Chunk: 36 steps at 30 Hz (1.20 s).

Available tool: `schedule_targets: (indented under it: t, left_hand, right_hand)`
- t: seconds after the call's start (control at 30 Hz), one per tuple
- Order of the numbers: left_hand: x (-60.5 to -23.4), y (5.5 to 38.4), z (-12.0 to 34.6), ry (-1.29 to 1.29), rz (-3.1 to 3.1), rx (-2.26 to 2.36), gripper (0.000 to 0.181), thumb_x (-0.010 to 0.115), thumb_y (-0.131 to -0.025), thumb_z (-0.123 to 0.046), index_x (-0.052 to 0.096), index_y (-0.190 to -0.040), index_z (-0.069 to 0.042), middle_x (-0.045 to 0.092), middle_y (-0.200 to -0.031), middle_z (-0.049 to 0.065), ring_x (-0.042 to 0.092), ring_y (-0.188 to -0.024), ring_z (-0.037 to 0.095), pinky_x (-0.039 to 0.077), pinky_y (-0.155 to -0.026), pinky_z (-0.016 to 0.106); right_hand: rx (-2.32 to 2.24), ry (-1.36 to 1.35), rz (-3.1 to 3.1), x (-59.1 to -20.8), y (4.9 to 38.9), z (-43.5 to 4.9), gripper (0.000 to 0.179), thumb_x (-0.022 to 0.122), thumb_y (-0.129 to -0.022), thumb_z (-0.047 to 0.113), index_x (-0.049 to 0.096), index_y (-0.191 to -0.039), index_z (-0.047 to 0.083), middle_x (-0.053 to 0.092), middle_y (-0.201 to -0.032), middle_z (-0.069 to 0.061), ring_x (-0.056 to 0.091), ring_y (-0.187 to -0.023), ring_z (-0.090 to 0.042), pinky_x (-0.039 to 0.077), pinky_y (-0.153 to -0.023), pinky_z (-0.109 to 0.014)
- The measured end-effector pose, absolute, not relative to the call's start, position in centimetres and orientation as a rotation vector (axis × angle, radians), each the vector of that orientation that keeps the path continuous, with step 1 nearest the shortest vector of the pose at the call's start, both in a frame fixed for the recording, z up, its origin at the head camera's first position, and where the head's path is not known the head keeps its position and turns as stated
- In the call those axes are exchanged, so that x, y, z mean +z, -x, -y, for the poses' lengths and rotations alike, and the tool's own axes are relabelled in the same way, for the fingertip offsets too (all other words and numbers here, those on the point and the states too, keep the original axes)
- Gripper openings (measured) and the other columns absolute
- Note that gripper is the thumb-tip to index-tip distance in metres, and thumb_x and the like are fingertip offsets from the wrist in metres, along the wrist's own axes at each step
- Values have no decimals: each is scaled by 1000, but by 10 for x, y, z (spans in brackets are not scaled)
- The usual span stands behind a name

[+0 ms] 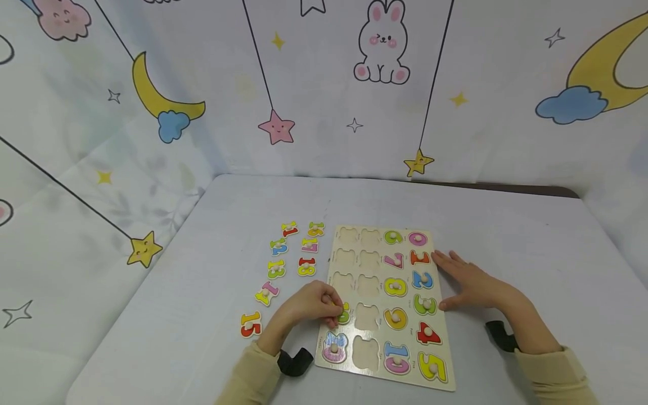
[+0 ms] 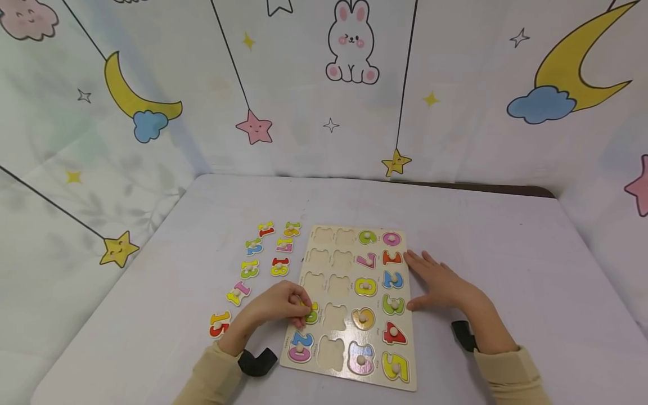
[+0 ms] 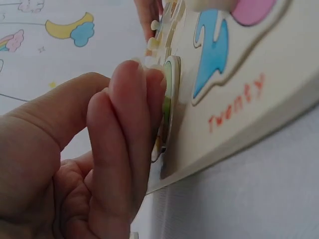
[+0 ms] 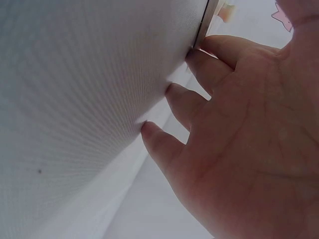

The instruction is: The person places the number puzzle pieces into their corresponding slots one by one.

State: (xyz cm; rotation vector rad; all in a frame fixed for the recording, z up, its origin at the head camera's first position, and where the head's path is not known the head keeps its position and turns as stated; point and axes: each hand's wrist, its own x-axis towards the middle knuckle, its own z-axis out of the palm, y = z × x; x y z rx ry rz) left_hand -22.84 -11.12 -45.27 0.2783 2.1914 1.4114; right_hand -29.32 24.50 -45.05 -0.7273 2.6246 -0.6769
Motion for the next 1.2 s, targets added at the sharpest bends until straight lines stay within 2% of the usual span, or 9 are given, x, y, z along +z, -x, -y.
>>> schedule_targets:
  t: [0.23, 0.4, 0.5, 0.57, 0.7, 0.87, 0.97, 1.2]
  left_hand:
    - [-449, 227, 108, -300, -2284, 1309, 6, 66, -81, -1, 64, -76, -4, 60, -55, 4, 60, -50, 13, 47, -56, 22]
    - [-447, 219, 118, -367, -2303, 1351, 8, 67, -85, -5, 63, -91, -3, 60, -57, 2, 59, -51, 12, 47, -55, 22]
    - [-441, 212, 145, -373, -2265, 1432, 14, 64, -88, -8, 60, -101, -3, 60, -60, 3, 57, -52, 12, 49, -54, 23]
    - [-436, 206, 175, -340, -2244, 1460, 16, 62, -91, -10, 60, -104, -2, 60, -61, 4, 55, -52, 13, 47, -49, 23]
    - [-430, 191, 240, -256, -2201, 1443, 19, 61, -91, -11, 59, -107, 1, 59, -61, 8, 53, -51, 17, 46, -48, 26]
    - [-440, 186, 285, -306, -2069, 1444, 24, 59, -90, -4, 59, -113, 4, 62, -66, 14, 57, -56, 18, 52, -57, 27]
    - [-449, 189, 291, -357, -1968, 1481, 23, 59, -89, -2, 59, -111, 7, 63, -70, 15, 60, -59, 15, 53, -59, 26]
    - [-455, 193, 281, -344, -1931, 1522, 14, 60, -89, 0, 61, -95, 12, 64, -75, 13, 64, -64, 15, 55, -61, 27]
  right_hand:
    - [-668, 716, -2621, -452, 294, -246, 112, 81, -63, 47, 24, -146, -1, 23, -147, -25, 8, -134, -47, 10, -100, -67]
    - [-671, 705, -2610, -451, 293, -246, 113, 82, -62, 47, 23, -146, -2, 22, -147, -25, 7, -134, -47, 9, -100, -67]
    - [-678, 710, -2608, -451, 292, -247, 113, 81, -62, 47, 23, -145, -3, 22, -147, -27, 8, -133, -48, 10, -99, -68]
    - [-677, 714, -2610, -450, 292, -247, 112, 81, -63, 47, 24, -145, -3, 23, -146, -27, 9, -133, -48, 10, -99, -68]
    - [-662, 729, -2616, -448, 293, -245, 112, 81, -63, 48, 24, -145, -3, 23, -146, -28, 11, -132, -49, 13, -98, -69]
    - [-651, 724, -2620, -447, 293, -246, 112, 81, -63, 48, 24, -145, -3, 23, -146, -28, 11, -132, -49, 16, -96, -70]
    - [-653, 712, -2618, -447, 293, -246, 112, 81, -63, 48, 24, -145, -2, 23, -146, -28, 11, -132, -49, 16, -96, -70]
    - [-655, 710, -2614, -447, 293, -245, 112, 81, -63, 48, 24, -146, -2, 22, -147, -27, 10, -133, -48, 14, -98, -69]
